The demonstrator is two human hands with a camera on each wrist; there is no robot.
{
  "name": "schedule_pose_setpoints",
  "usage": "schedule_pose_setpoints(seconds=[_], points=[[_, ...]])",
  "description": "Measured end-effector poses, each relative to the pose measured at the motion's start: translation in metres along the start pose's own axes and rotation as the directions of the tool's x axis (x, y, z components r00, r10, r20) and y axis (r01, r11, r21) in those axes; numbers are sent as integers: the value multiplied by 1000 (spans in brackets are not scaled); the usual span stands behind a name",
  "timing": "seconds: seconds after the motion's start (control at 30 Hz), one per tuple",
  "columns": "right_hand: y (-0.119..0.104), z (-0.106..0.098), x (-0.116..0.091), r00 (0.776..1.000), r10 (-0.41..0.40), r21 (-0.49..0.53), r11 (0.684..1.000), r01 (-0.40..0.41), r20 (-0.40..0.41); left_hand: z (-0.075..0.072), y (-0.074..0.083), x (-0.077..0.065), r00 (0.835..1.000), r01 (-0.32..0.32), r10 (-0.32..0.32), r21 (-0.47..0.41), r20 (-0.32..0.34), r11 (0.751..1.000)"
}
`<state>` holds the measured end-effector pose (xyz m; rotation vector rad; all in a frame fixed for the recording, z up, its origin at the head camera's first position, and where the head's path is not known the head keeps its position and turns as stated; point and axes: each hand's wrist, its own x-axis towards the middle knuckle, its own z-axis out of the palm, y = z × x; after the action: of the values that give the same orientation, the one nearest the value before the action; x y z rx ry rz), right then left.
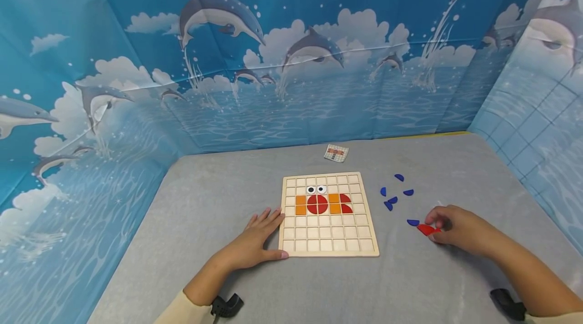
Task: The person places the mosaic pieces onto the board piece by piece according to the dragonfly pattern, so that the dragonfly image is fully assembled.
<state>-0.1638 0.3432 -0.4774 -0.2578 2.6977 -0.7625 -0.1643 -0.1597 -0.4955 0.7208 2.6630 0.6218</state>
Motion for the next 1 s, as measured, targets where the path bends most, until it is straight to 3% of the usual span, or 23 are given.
schedule_pose_setpoints(seconds=[0.5,0.7,1.0], points=[[-16,-2,2,996,19,29,999,-16,-90,-1,1,0,1000,4,-4,7,-7,1000],[-37,3,7,990,-30,70,997,40,-135,-2,2,-1,1000,15,-15,-2,3,1000],[-71,9,23,995,-36,125,991,48,-93,-2,1,-1,1000,8,-8,-5,-3,1000]])
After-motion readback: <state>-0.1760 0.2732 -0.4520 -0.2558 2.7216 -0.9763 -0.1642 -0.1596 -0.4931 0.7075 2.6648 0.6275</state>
